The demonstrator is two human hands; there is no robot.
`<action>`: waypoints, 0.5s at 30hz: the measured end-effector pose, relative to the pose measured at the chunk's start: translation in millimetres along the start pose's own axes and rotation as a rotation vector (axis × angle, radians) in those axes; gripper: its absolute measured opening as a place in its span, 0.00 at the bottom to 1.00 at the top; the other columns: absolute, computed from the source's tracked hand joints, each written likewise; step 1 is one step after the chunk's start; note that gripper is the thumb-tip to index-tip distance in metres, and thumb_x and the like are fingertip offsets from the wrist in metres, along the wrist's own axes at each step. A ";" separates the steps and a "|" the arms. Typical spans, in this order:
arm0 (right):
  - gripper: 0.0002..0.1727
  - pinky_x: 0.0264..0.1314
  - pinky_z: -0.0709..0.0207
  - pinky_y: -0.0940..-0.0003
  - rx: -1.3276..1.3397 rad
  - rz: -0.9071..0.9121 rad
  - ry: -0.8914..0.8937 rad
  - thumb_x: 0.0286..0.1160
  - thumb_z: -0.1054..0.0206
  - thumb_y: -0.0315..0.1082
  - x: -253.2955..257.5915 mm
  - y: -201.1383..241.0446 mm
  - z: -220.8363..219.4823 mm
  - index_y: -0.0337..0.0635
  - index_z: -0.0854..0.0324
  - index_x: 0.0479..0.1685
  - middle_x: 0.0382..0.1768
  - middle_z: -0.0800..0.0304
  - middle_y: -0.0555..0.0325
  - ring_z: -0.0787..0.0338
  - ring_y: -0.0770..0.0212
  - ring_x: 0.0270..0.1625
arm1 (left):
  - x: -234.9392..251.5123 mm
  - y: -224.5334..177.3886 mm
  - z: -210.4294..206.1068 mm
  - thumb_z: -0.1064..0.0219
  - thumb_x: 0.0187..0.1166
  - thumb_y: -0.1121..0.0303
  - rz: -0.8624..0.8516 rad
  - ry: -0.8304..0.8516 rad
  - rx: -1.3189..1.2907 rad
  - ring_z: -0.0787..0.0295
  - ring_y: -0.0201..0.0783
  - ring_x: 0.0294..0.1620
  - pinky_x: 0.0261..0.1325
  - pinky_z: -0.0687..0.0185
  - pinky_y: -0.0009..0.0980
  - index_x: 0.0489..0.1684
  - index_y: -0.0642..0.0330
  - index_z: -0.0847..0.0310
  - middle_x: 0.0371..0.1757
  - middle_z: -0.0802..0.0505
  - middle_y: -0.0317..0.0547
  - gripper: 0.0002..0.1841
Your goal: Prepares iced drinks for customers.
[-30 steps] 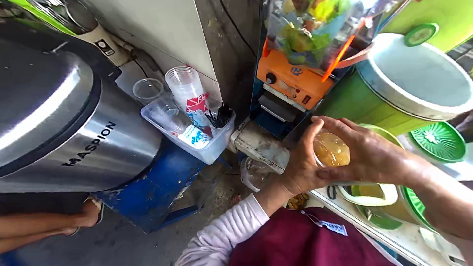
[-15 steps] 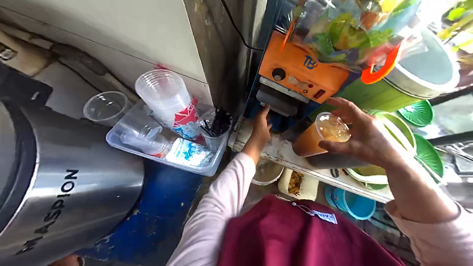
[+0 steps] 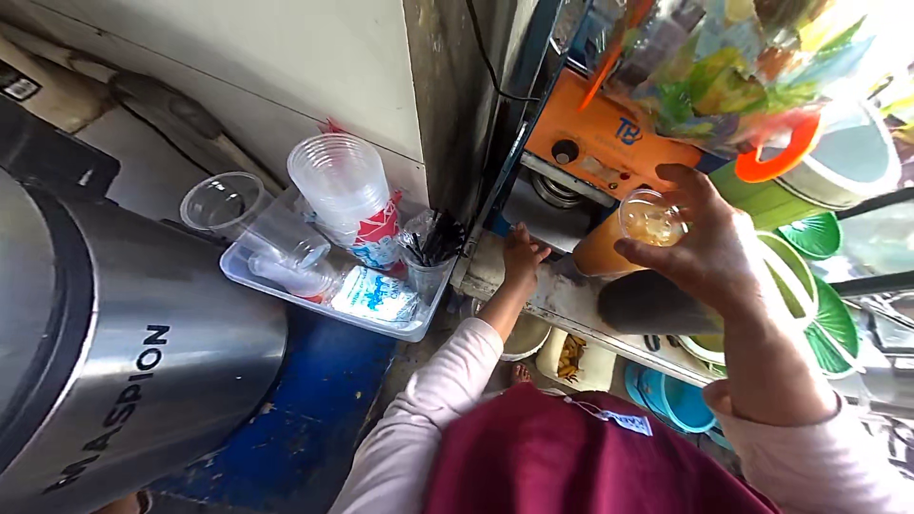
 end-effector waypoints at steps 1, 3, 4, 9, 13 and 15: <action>0.49 0.55 0.18 0.38 0.005 0.005 -0.007 0.56 0.17 0.53 2.9 1.9 -2.1 0.52 0.32 0.85 0.67 0.14 0.42 0.10 0.43 0.60 | 1.9 1.3 -1.8 0.58 0.97 0.57 -0.014 -0.013 0.040 0.19 0.48 0.62 0.63 0.18 0.44 0.81 0.68 0.41 0.68 0.23 0.63 0.25; 0.49 0.55 0.18 0.38 0.016 -0.008 -0.007 0.57 0.17 0.53 8.7 4.9 -5.1 0.51 0.32 0.84 0.67 0.15 0.42 0.10 0.42 0.60 | 9.9 3.0 -7.6 0.58 0.97 0.58 -0.060 -0.046 0.114 0.17 0.45 0.53 0.57 0.16 0.43 0.77 0.69 0.39 0.60 0.21 0.61 0.23; 0.48 0.56 0.18 0.37 0.020 -0.017 -0.004 0.58 0.17 0.52 10.8 6.0 -6.7 0.51 0.32 0.84 0.68 0.15 0.42 0.10 0.42 0.61 | 14.4 3.2 -10.9 0.58 0.97 0.58 -0.078 -0.053 0.132 0.16 0.45 0.50 0.55 0.14 0.43 0.76 0.70 0.39 0.58 0.20 0.61 0.23; 0.48 0.56 0.19 0.36 -0.015 -0.015 -0.005 0.57 0.18 0.54 10.2 4.3 -14.2 0.51 0.31 0.84 0.68 0.15 0.42 0.11 0.41 0.62 | 31.0 9.2 -24.3 0.56 0.97 0.59 -0.123 -0.037 0.088 0.10 0.48 0.54 0.58 0.11 0.45 0.78 0.70 0.38 0.62 0.16 0.65 0.23; 0.48 0.56 0.19 0.35 -0.045 -0.041 0.023 0.57 0.17 0.52 3.1 1.7 -14.9 0.50 0.31 0.83 0.68 0.15 0.42 0.11 0.40 0.61 | 27.1 21.5 -12.4 0.56 0.97 0.59 -0.177 -0.034 0.176 0.09 0.50 0.55 0.60 0.10 0.47 0.77 0.71 0.38 0.62 0.16 0.67 0.24; 0.47 0.57 0.20 0.34 -0.056 -0.057 0.044 0.56 0.16 0.52 -0.1 2.2 -14.9 0.51 0.30 0.83 0.68 0.15 0.42 0.11 0.40 0.61 | 16.4 21.1 -4.2 0.56 0.97 0.59 -0.162 -0.019 0.195 0.09 0.49 0.55 0.61 0.10 0.47 0.77 0.71 0.38 0.62 0.16 0.66 0.23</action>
Point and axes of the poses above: each hand's wrist, its own x-axis towards the middle knuckle, its own z-axis out of the back of the hand, y = z × x, the point moved 1 cm from there along x, towards the middle knuckle
